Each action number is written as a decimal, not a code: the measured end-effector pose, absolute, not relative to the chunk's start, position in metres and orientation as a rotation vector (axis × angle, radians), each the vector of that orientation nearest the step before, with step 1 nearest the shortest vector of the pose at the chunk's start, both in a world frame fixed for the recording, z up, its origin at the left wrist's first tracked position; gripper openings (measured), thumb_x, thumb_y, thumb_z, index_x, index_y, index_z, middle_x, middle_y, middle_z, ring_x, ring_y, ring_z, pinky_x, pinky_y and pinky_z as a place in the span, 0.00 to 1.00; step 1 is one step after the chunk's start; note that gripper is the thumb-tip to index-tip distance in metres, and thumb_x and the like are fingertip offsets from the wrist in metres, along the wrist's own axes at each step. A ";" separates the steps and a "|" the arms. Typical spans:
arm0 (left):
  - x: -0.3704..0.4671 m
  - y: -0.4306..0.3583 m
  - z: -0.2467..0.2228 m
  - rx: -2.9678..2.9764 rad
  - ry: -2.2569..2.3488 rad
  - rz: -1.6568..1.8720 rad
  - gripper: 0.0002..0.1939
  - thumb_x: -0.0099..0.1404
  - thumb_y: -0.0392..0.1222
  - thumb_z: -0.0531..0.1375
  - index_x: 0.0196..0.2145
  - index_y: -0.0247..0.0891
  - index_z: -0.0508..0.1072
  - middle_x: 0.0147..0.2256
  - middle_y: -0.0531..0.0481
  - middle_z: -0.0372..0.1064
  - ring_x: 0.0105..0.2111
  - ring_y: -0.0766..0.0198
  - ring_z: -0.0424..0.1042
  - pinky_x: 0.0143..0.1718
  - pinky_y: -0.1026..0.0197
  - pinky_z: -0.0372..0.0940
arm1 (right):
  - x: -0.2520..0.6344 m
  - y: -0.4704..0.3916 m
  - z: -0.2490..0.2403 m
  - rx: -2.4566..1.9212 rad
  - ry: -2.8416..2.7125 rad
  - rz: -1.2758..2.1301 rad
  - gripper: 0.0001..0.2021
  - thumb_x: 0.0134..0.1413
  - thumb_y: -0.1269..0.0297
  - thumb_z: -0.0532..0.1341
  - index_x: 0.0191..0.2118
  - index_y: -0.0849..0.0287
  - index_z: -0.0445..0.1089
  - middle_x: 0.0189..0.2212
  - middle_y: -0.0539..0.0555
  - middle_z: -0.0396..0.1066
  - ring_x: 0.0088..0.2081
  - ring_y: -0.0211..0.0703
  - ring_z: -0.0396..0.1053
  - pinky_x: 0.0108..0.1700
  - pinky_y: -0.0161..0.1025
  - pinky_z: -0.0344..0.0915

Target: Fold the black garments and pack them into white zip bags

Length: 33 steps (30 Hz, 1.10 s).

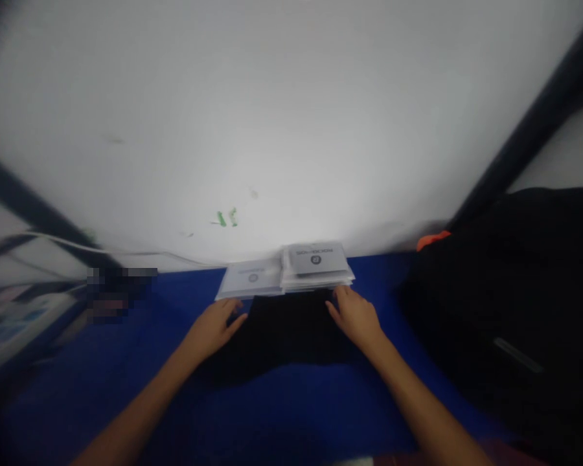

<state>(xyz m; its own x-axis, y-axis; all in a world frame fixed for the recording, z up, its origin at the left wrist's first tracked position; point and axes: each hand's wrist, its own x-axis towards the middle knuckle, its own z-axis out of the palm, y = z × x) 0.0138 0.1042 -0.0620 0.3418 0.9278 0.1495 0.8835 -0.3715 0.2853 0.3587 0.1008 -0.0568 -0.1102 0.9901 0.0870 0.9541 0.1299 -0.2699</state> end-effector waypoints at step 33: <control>0.045 0.045 -0.031 2.377 0.915 0.353 0.18 0.60 0.41 0.61 0.49 0.43 0.71 0.51 0.44 0.70 0.53 0.54 0.67 0.55 0.51 0.62 | 0.332 0.103 -0.058 -1.111 -0.836 1.721 0.13 0.57 0.60 0.62 0.45 0.60 0.68 0.46 0.61 0.75 0.37 0.42 0.77 0.35 0.36 0.73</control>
<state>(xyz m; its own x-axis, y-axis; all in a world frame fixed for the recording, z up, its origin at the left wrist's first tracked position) 0.0447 0.0448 -0.0312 0.7319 0.6802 0.0419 0.5320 -0.6087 0.5885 0.3321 0.1026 -0.0583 -0.1956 0.9264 -0.3217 -0.3203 -0.3704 -0.8719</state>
